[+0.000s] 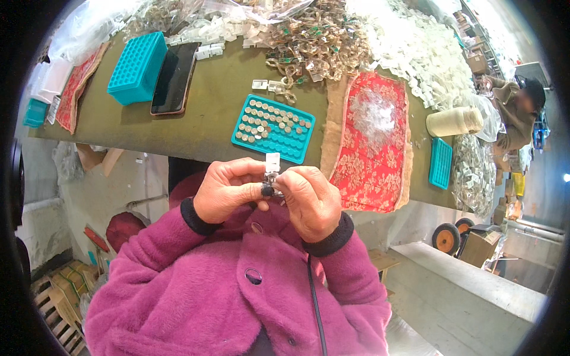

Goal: The person repeatedly picks small white plastic housings and metal contacts from a blue tray and assembles them by hand. They insert the contacts into the housings, then place the assembled units back on the tray. The process is repeated continuously throughout the clip.

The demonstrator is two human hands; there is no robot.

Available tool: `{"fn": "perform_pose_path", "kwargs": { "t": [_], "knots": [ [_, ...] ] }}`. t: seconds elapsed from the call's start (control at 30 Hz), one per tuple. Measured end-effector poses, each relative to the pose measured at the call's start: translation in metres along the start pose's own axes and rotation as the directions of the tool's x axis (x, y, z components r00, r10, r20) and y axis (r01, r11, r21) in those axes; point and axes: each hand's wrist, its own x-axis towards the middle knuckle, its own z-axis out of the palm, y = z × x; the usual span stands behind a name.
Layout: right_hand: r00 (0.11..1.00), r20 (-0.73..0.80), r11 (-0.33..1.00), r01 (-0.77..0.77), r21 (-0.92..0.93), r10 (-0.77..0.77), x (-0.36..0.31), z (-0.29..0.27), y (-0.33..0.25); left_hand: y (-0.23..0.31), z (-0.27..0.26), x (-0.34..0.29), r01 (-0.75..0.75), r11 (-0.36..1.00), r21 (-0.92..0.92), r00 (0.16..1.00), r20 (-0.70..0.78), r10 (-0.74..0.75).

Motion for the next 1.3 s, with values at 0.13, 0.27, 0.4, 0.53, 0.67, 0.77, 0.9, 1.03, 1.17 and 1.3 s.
{"fn": "perform_pose_path", "kwargs": {
  "t": [0.13, 0.27, 0.4, 0.53, 0.67, 0.77, 0.9, 1.03, 1.17, 1.3],
  "knots": [
    [0.998, 0.064, 0.999, 0.030, -0.016, -0.029, 0.002, 0.000, 0.004, -0.001, -0.001, 0.001, -0.071, 0.997, 0.030, 0.997, 0.014, 0.071],
    [0.987, 0.143, 0.991, -0.093, 0.099, 0.078, 0.006, -0.001, 0.007, 0.001, -0.005, 0.004, -0.083, 0.993, 0.086, 0.996, 0.024, 0.081],
    [0.965, 0.163, 0.975, -0.216, 0.056, 0.205, 0.020, -0.011, 0.018, 0.006, -0.014, 0.010, -0.011, 0.992, 0.128, 1.000, 0.008, 0.010],
    [0.957, 0.078, 0.939, -0.256, -0.229, 0.280, 0.040, -0.010, 0.049, 0.009, -0.017, 0.013, 0.008, 0.997, 0.073, 1.000, -0.010, -0.007],
    [0.974, 0.104, 0.918, -0.152, -0.367, 0.203, 0.045, 0.003, 0.066, 0.008, -0.020, 0.015, 0.008, 0.999, 0.051, 0.999, -0.045, -0.005],
    [0.969, 0.112, 0.910, -0.163, -0.381, 0.220, 0.047, 0.004, 0.062, 0.005, -0.021, 0.016, -0.026, 1.000, -0.013, 0.999, -0.039, 0.025],
    [0.907, 0.145, 0.919, -0.393, -0.040, 0.394, 0.045, -0.007, 0.034, 0.001, -0.019, 0.015, -0.105, 0.985, -0.134, 0.994, -0.016, 0.104],
    [0.780, 0.226, 0.687, -0.622, 0.376, 0.583, 0.032, -0.005, -0.002, -0.005, -0.015, 0.015, -0.162, 0.980, -0.119, 0.986, -0.065, 0.156],
    [0.638, 0.296, 0.400, -0.713, 0.576, 0.711, 0.022, 0.007, -0.014, -0.010, -0.011, 0.014, -0.317, 0.948, 0.019, 0.944, -0.090, 0.318],
    [0.548, 0.359, 0.248, -0.746, 0.618, 0.755, 0.014, 0.011, -0.011, -0.011, -0.012, 0.012, -0.438, 0.858, 0.269, 0.883, -0.049, 0.467]
  ]
}}
